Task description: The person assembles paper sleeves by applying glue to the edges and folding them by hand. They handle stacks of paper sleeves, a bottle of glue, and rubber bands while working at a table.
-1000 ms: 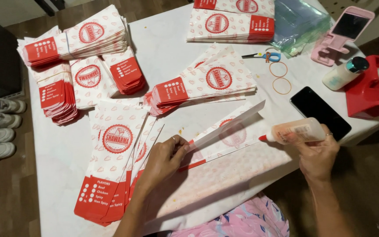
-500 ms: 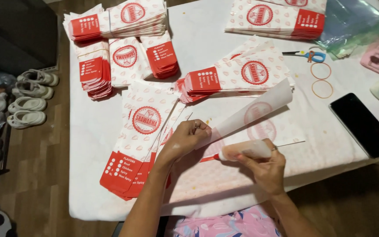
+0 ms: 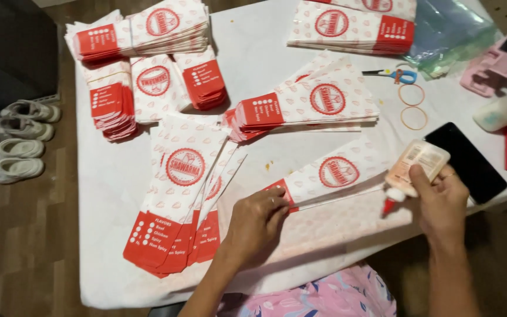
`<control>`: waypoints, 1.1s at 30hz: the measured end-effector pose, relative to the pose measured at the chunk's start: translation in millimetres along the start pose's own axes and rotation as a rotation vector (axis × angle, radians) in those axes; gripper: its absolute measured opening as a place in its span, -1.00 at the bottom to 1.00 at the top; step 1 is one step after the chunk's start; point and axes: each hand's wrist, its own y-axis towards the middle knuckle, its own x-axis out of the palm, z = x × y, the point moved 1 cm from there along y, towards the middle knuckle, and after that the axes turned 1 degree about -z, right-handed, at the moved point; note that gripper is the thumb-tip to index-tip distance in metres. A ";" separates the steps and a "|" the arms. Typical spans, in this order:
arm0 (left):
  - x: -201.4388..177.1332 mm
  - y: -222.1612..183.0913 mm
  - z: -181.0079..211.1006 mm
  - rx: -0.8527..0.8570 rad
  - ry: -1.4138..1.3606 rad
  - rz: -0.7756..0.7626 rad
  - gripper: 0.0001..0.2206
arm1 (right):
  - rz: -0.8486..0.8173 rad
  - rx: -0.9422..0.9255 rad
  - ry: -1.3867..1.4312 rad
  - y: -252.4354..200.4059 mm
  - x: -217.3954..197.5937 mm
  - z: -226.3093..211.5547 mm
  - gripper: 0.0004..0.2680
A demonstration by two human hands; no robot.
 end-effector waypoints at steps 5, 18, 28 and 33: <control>27.4 -9.8 -19.3 0.363 0.267 0.119 -0.86 | 0.101 -0.185 -0.884 7.6 -26.6 -19.2 -0.66; 47.1 -15.1 -22.0 0.276 0.243 0.229 -0.85 | -0.512 -0.878 -0.677 -9.6 28.1 -35.1 -0.83; 55.4 -20.3 -24.5 0.295 0.283 0.301 -0.82 | -0.477 -0.953 -0.692 -11.3 29.7 -32.6 -0.83; 53.4 -18.7 -14.9 0.322 0.395 0.275 -0.81 | -0.490 -0.896 -0.704 -17.0 31.5 -41.6 -0.81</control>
